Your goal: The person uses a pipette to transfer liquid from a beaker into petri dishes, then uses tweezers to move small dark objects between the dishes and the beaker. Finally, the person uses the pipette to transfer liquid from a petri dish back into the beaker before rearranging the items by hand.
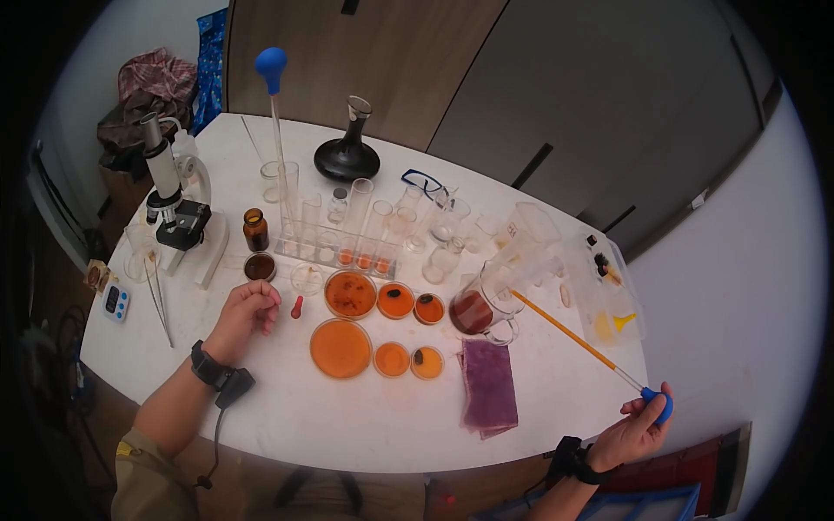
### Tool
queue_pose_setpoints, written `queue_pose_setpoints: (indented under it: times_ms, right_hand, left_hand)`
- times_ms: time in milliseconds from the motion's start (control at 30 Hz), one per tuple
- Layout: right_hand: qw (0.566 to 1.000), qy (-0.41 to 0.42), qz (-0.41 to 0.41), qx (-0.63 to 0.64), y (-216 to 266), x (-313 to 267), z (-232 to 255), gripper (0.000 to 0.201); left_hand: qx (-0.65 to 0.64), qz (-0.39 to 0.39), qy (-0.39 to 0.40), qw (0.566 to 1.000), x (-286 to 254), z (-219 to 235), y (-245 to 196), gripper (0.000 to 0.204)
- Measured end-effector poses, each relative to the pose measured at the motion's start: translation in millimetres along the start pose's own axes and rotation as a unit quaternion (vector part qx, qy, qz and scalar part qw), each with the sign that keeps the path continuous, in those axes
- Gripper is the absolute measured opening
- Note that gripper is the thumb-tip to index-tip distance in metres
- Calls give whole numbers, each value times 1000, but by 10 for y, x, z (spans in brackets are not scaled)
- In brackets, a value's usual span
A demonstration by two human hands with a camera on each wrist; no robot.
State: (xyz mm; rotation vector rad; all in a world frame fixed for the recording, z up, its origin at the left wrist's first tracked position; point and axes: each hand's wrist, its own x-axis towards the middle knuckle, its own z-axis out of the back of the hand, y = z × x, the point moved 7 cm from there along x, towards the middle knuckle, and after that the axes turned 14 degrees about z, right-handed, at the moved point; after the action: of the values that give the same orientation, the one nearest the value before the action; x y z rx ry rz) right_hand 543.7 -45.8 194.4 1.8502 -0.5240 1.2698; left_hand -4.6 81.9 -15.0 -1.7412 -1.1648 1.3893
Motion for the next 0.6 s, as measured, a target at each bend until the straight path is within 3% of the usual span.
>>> queue_pose_setpoints:
  times_ms: [600]
  right_hand:
    - [998,36,39,-21,24,81,-68,26]
  left_hand:
    - [0,0,3,1000,-3,-5,-2,9]
